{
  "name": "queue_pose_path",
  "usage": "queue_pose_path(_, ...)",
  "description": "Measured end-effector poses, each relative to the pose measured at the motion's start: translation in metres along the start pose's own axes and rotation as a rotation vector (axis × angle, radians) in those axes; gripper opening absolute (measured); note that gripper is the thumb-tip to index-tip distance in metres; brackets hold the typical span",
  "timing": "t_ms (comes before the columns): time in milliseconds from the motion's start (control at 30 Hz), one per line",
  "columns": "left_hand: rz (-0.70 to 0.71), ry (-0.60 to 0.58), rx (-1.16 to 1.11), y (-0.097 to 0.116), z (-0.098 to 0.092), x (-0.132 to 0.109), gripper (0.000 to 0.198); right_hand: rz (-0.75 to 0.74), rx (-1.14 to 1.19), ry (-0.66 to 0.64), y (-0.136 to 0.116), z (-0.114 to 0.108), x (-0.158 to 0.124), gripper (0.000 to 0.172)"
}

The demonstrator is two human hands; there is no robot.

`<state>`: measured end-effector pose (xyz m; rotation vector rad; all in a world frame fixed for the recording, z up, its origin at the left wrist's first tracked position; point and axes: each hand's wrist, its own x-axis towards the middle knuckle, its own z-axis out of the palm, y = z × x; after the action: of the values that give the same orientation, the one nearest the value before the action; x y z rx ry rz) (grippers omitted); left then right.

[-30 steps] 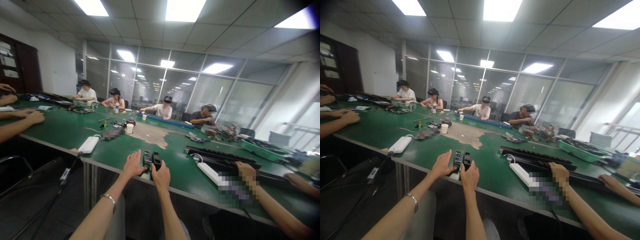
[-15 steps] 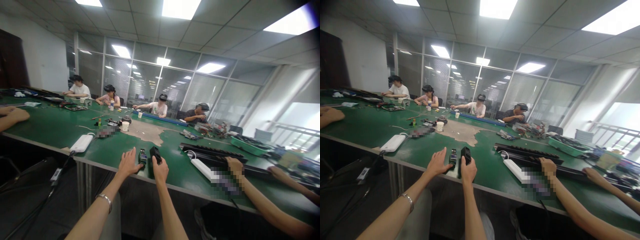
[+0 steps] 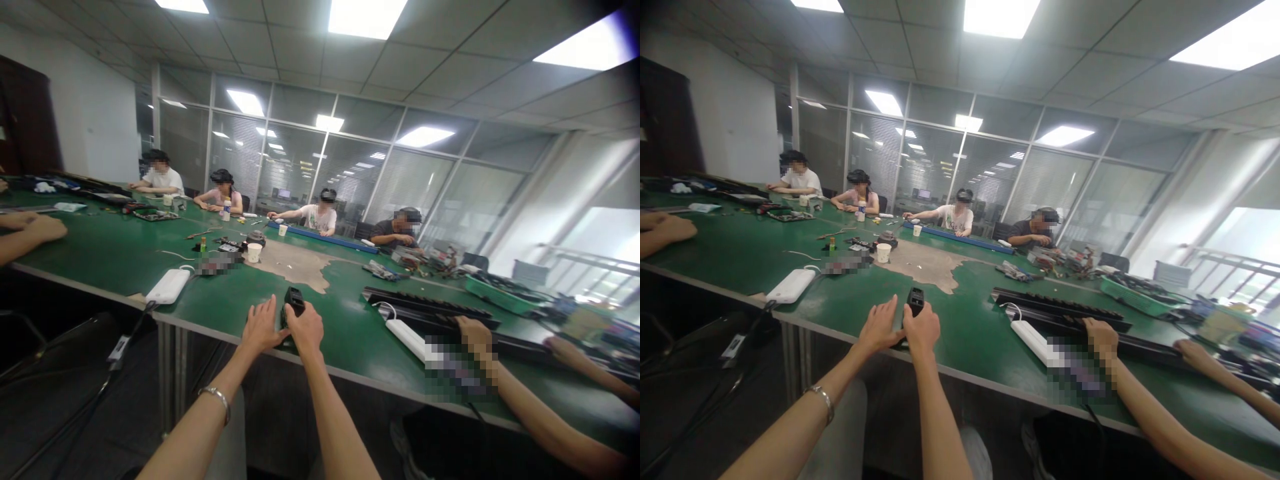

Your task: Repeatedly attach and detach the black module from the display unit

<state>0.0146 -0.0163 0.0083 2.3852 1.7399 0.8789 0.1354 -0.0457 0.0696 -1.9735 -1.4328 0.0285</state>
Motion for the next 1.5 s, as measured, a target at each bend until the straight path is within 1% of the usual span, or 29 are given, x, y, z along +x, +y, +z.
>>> queue_pose_path(133,-0.003,-0.001,-0.005,-0.001,-0.002,-0.002,0.097,-0.013,-0.078,-0.050,-0.002,0.003,-0.003,0.045)
queue_pose_path(300,0.023,-0.012,-0.010,-0.001,-0.005,-0.003,0.095,-0.017,-0.120,-0.123,0.001,0.005,-0.005,0.044)
queue_pose_path(467,0.036,-0.033,-0.013,0.000,-0.008,-0.002,0.100,-0.005,-0.144,-0.164,-0.002,0.001,0.000,0.044)
queue_pose_path(667,0.025,-0.057,-0.010,0.001,-0.009,-0.001,0.099,-0.017,-0.165,-0.233,0.009,0.005,-0.002,0.044)
queue_pose_path(733,0.028,-0.062,-0.010,0.001,-0.008,0.000,0.099,-0.048,-0.167,-0.215,0.011,0.007,-0.005,0.047)
queue_pose_path(833,0.035,-0.066,-0.006,0.001,-0.008,-0.001,0.098,-0.093,-0.166,-0.135,0.011,0.010,-0.007,0.052)
queue_pose_path(1000,0.022,-0.060,-0.001,0.002,-0.008,-0.001,0.085,-0.100,-0.160,-0.129,0.010,0.017,-0.011,0.044)
queue_pose_path(1100,0.020,-0.057,-0.005,0.002,-0.008,-0.001,0.084,-0.073,-0.143,-0.107,0.013,0.021,-0.014,0.055)
queue_pose_path(1167,0.023,-0.055,-0.005,0.001,-0.008,-0.001,0.085,-0.034,-0.139,-0.111,0.015,0.021,-0.015,0.058)
queue_pose_path(1233,0.022,-0.053,-0.002,0.001,-0.008,-0.001,0.086,-0.016,-0.131,-0.126,0.015,0.020,-0.014,0.052)
queue_pose_path(1333,0.025,-0.056,-0.005,0.000,-0.008,-0.001,0.092,-0.029,-0.068,-0.128,0.013,0.016,-0.009,0.044)
queue_pose_path(1433,0.028,-0.069,-0.003,-0.001,-0.009,-0.001,0.100,-0.043,0.036,-0.052,0.011,0.008,-0.003,0.044)
queue_pose_path(1500,0.026,-0.077,0.003,-0.001,-0.010,-0.001,0.102,-0.063,0.097,0.017,0.013,0.002,0.002,0.045)
